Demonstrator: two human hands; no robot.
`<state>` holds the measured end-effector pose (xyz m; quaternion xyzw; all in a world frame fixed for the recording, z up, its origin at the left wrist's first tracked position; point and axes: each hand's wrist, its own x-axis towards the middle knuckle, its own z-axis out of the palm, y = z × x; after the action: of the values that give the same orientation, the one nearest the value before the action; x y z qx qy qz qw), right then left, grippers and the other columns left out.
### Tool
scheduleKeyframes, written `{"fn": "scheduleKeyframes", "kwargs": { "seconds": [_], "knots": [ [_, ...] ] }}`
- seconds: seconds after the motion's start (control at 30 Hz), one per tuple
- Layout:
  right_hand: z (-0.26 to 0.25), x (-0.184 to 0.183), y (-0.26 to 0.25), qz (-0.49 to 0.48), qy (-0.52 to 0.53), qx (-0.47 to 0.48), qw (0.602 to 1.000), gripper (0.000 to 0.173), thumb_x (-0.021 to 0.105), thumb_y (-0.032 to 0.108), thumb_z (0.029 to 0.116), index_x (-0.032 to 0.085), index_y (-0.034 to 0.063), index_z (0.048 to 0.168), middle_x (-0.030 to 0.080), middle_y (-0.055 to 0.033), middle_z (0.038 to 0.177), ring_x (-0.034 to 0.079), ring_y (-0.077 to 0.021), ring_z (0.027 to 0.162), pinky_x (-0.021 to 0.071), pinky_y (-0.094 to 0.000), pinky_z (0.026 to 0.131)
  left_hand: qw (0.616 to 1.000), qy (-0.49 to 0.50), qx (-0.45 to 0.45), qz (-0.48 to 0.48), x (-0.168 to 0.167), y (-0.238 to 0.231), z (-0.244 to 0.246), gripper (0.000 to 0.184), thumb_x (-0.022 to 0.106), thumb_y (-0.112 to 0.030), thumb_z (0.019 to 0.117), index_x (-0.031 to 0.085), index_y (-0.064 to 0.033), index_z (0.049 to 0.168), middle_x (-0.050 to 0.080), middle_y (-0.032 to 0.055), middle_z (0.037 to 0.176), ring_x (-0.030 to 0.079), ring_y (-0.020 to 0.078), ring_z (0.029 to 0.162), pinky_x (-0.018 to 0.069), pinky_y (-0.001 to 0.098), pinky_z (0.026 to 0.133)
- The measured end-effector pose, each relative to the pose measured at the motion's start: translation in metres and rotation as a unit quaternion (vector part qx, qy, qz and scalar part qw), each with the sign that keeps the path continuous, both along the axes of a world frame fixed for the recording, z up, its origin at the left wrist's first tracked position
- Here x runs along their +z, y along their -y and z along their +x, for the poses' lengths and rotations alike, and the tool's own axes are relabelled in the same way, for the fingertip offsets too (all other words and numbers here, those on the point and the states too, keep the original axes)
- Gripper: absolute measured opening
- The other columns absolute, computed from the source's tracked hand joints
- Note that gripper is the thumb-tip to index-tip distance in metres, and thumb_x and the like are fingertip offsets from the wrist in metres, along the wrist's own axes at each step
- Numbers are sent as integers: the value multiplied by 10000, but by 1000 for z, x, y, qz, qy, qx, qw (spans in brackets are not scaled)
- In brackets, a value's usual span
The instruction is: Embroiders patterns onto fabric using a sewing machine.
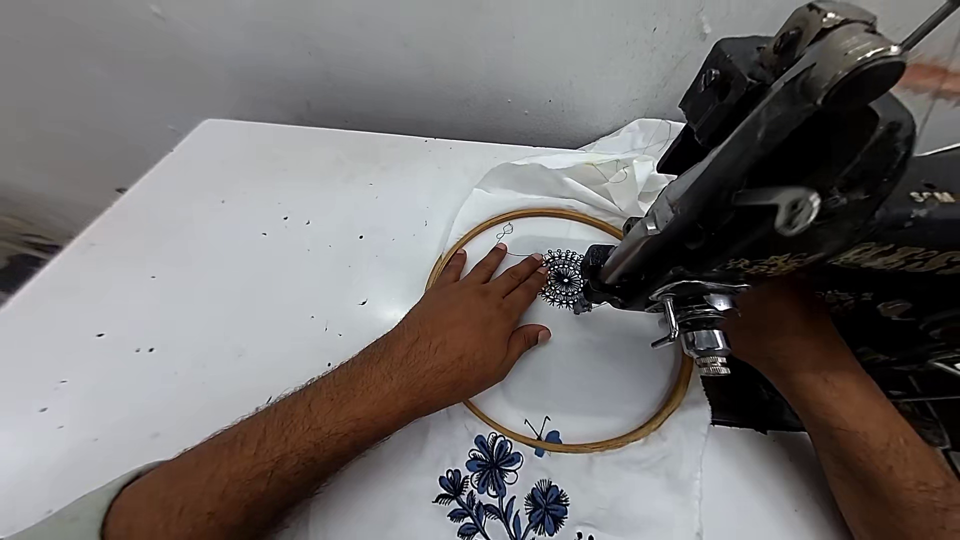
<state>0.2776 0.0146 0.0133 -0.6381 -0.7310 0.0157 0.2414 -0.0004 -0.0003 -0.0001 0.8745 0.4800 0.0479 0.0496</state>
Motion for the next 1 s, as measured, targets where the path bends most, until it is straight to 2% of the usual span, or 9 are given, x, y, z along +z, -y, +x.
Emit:
{"fn": "scheduleKeyframes", "kwargs": {
  "seconds": [0.1, 0.2, 0.27, 0.37, 0.5, 0.63, 0.77, 0.93, 1.0],
  "knots": [
    [-2, -2, 1, 16, -9, 9, 1000, 194, 687, 158, 904, 641, -28, 875, 631, -216, 845, 628, -358, 799, 459, -566, 670, 1000, 9, -11, -12, 0, -1, -2, 651, 294, -553, 1076, 407, -173, 1593, 355, 2, 1664, 287, 304, 1550, 229, 652, 1215],
    [-2, -5, 1, 20, -10, 10, 1000, 191, 698, 151, 913, 664, -36, 913, 653, -242, 900, 651, -394, 867, 476, -605, 721, 1000, 6, -12, -9, 0, -1, -2, 650, 287, -557, 1076, 413, -177, 1589, 354, -4, 1664, 287, 298, 1551, 232, 645, 1217],
    [-3, -1, 2, 3, 3, 1, 1000, 184, 713, 124, 915, 653, -47, 881, 644, -254, 872, 645, -406, 841, 465, -610, 705, 1000, 11, -10, -10, -2, -2, -2, 648, 288, -553, 1077, 419, -175, 1586, 354, -6, 1664, 279, 297, 1554, 230, 639, 1221],
    [0, 0, 0, -8, 17, -7, 1000, 195, 716, 123, 902, 623, -25, 814, 618, -218, 797, 618, -366, 757, 444, -568, 643, 1000, 17, -13, -8, -4, -3, -1, 643, 276, -544, 1083, 409, -174, 1592, 349, -11, 1666, 270, 293, 1558, 218, 641, 1224],
    [4, -4, -2, 9, 11, -3, 1000, 252, 706, 217, 903, 632, -19, 856, 620, -214, 823, 617, -365, 773, 442, -583, 649, 999, 27, -19, -7, -5, -2, 1, 641, 282, -542, 1082, 408, -175, 1592, 346, -12, 1668, 269, 297, 1558, 214, 642, 1223],
    [0, -3, 1, 9, 5, -16, 1000, 246, 718, 188, 907, 636, -37, 854, 635, -247, 855, 636, -408, 819, 453, -612, 677, 999, 27, -17, -13, -5, -3, 0, 641, 276, -542, 1083, 398, -182, 1598, 337, -18, 1672, 259, 283, 1563, 207, 645, 1226],
    [4, -8, -3, 45, 8, 13, 999, 298, 665, 259, 912, 645, -38, 896, 640, -244, 876, 641, -395, 834, 462, -595, 688, 999, 33, -11, -4, -7, -5, 1, 632, 275, -535, 1084, 409, -185, 1593, 355, -14, 1664, 267, 293, 1559, 214, 639, 1225],
    [1, -1, 0, 8, 15, -21, 1000, 289, 671, 236, 926, 610, -36, 852, 607, -234, 814, 614, -391, 765, 438, -585, 629, 999, 27, -15, -11, -5, -2, 2, 629, 274, -525, 1087, 400, -180, 1597, 336, -19, 1672, 256, 287, 1564, 206, 634, 1230],
    [-2, 0, 1, 6, 0, -23, 1000, 260, 688, 214, 912, 602, -18, 833, 590, -200, 791, 587, -344, 734, 423, -552, 622, 999, 23, -16, -15, -4, -3, 1, 632, 273, -525, 1087, 391, -178, 1601, 333, -16, 1674, 257, 284, 1563, 203, 637, 1230]
  ]
}}
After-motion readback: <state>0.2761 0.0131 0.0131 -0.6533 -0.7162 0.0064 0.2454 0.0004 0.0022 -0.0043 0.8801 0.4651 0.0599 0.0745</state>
